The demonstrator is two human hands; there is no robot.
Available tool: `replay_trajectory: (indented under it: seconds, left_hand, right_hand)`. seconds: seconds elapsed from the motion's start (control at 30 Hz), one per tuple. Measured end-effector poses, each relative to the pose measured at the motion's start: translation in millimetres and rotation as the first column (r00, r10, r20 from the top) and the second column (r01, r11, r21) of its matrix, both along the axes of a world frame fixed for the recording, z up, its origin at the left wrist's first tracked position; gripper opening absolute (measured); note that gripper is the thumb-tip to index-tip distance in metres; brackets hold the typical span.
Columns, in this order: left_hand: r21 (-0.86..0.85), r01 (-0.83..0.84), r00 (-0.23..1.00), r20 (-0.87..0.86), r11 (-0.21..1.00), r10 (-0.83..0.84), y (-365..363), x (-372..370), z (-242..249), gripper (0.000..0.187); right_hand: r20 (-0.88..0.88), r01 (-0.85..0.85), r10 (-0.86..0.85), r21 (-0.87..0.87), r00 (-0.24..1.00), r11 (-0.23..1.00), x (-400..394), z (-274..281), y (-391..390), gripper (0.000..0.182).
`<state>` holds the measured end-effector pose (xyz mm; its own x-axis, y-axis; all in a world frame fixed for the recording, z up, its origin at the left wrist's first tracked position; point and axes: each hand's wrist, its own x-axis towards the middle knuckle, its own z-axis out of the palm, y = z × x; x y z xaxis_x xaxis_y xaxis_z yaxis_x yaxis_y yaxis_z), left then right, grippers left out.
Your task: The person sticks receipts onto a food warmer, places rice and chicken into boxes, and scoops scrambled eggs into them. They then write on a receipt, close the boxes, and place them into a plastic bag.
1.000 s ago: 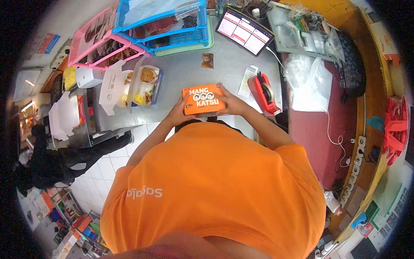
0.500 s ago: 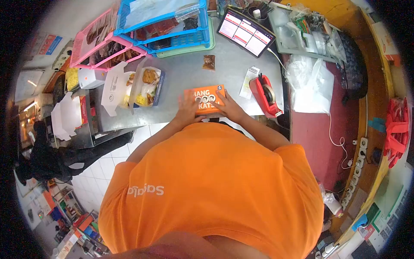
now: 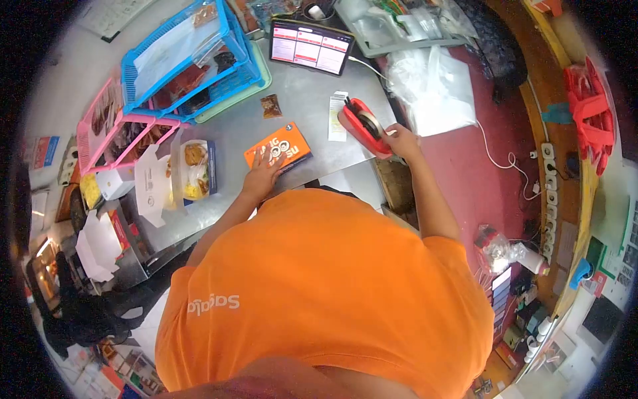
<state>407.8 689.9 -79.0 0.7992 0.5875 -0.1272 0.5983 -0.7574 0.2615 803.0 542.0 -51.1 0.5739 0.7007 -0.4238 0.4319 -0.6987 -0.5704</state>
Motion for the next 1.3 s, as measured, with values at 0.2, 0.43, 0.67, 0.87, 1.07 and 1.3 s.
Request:
replay_trajectory:
  seconds: [0.2, 0.43, 0.67, 0.87, 1.07, 1.3]
  left_hand:
    - [-0.062, -0.009, 1.000, -0.013, 0.998, 0.008, -2.0, 0.1, 6.9, 0.046]
    - [-0.065, -0.090, 0.995, -0.044, 0.994, 0.087, 9.8, 18.0, 9.2, 0.046]
    - [-0.179, -0.262, 0.958, 0.074, 0.948, 0.279, -2.3, 39.2, 12.2, 0.059]
    - [-0.246, -0.292, 0.907, 0.235, 0.924, 0.349, -4.6, 46.5, 13.7, 0.065]
    - [-0.214, -0.219, 0.975, -0.002, 0.952, 0.223, 19.2, 33.9, 23.1, 0.050]
    - [-0.262, -0.041, 0.992, 0.100, 0.964, 0.070, 13.3, -15.9, 29.8, 0.039]
  right_hand:
    - [-0.216, -0.013, 0.019, 0.030, 0.976, 0.999, 30.0, -3.8, -66.7, 0.021]
    - [0.288, 0.331, -0.366, 0.167, 0.885, 0.929, 2.8, 24.7, -48.9, 0.020]
    - [-0.656, 0.186, 0.053, 0.289, 0.753, 0.939, -126.8, 16.0, 55.3, 0.017]
    - [-0.719, 0.104, 0.047, 0.164, 0.693, 0.981, -184.6, -41.6, 105.5, 0.030]
    - [-0.125, -0.190, 0.229, 0.265, 0.965, 0.945, -160.4, -66.5, 87.0, 0.037]
    - [0.224, -0.491, 0.437, 0.429, 0.871, 0.759, -147.4, -8.0, 112.4, 0.041]
